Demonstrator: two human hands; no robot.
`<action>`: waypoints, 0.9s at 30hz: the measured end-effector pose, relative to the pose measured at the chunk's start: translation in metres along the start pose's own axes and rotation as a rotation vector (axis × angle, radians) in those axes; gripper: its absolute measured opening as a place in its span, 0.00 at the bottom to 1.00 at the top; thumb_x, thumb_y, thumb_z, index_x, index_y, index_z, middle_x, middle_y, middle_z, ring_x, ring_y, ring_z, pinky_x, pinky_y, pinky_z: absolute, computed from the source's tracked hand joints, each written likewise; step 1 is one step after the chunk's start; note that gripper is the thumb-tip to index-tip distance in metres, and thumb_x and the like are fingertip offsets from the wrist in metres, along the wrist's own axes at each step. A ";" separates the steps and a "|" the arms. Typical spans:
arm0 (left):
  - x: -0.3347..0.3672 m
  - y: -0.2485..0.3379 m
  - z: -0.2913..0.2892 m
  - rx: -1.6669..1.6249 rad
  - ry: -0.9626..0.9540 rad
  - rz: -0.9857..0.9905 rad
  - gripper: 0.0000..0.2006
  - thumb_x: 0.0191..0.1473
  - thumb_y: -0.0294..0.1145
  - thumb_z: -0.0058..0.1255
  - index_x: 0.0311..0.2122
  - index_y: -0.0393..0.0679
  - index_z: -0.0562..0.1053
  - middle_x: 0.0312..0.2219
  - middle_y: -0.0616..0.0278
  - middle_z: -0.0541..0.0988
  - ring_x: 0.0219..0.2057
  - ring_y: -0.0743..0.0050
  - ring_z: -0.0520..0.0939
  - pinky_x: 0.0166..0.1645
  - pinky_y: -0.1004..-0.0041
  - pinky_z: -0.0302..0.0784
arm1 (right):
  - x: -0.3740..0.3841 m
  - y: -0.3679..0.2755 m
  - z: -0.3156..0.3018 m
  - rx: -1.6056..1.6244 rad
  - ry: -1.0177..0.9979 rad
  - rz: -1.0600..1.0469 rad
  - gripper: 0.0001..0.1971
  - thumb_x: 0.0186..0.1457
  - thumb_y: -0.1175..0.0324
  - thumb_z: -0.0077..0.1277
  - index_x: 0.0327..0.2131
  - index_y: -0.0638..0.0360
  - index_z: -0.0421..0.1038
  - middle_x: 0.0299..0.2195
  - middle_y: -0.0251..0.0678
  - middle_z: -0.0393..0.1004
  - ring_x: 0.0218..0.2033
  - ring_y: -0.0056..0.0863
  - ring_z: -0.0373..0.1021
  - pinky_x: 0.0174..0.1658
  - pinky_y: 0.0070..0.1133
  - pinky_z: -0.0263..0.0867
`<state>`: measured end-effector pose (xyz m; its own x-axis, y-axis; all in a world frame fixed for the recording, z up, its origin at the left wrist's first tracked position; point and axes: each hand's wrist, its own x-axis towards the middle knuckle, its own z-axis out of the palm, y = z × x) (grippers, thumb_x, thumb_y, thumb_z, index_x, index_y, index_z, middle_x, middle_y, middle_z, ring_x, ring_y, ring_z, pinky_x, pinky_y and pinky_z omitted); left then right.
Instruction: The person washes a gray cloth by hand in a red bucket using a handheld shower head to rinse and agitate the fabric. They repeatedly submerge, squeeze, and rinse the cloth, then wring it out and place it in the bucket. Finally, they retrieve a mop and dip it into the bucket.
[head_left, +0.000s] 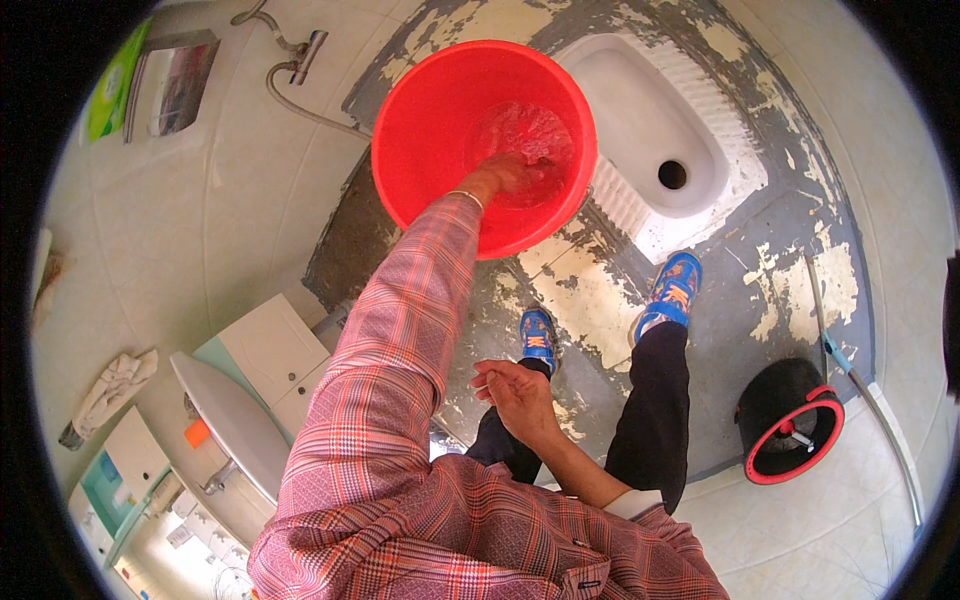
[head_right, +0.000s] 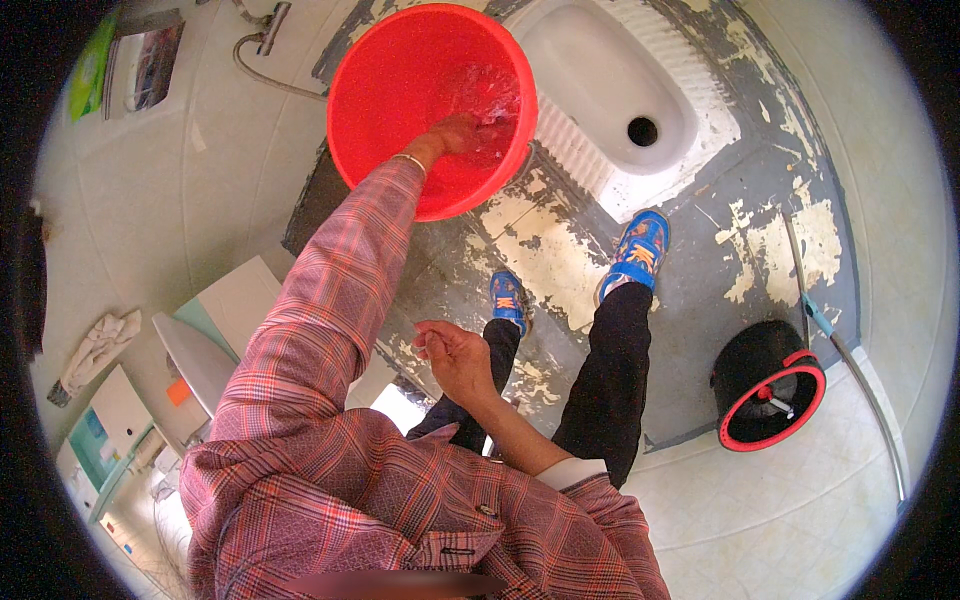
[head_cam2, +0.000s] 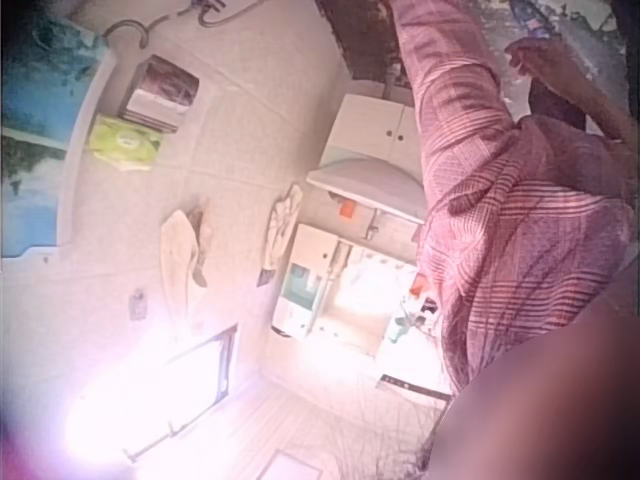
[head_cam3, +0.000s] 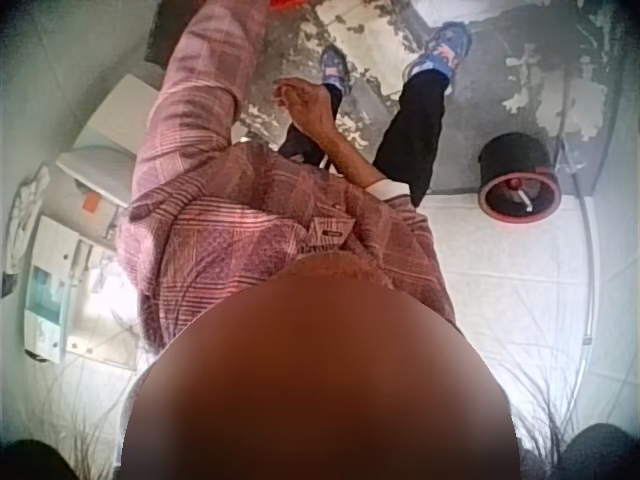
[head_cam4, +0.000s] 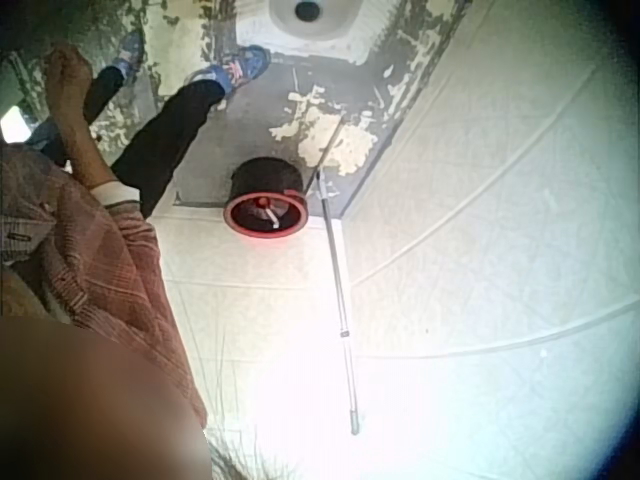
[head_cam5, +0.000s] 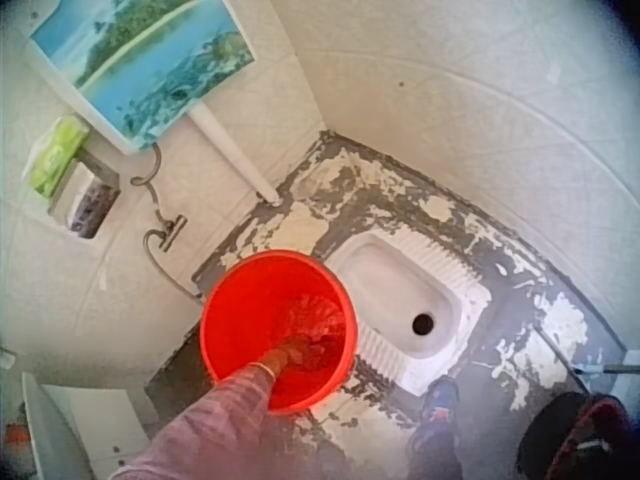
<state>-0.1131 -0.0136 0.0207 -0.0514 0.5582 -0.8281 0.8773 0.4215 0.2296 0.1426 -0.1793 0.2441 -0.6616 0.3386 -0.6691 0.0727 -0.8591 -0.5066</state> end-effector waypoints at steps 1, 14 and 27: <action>-0.004 0.013 -0.006 0.039 0.011 0.001 0.28 0.49 0.57 0.39 0.45 0.43 0.69 0.44 0.47 0.70 0.48 0.52 0.68 0.52 0.63 0.62 | 0.001 -0.001 -0.001 0.007 0.011 -0.003 0.11 0.56 0.73 0.38 0.38 0.65 0.69 0.28 0.35 0.73 0.26 0.19 0.69 0.30 0.14 0.65; -0.035 0.039 -0.015 0.150 0.163 -0.049 0.26 0.48 0.56 0.39 0.36 0.40 0.73 0.33 0.43 0.75 0.38 0.47 0.75 0.42 0.57 0.69 | 0.005 0.008 -0.001 -0.022 -0.007 0.000 0.10 0.56 0.73 0.38 0.38 0.65 0.68 0.29 0.35 0.73 0.26 0.18 0.69 0.32 0.15 0.66; -0.024 0.026 0.001 0.151 0.123 -0.064 0.24 0.49 0.54 0.40 0.39 0.43 0.73 0.37 0.47 0.74 0.41 0.51 0.74 0.43 0.58 0.69 | 0.005 0.010 0.002 -0.023 0.023 -0.030 0.10 0.54 0.73 0.40 0.36 0.67 0.69 0.25 0.36 0.74 0.24 0.18 0.70 0.30 0.14 0.67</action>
<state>-0.0883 -0.0165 0.0465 -0.1590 0.6203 -0.7681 0.9315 0.3520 0.0914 0.1389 -0.1870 0.2368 -0.6464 0.3728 -0.6658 0.0705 -0.8396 -0.5386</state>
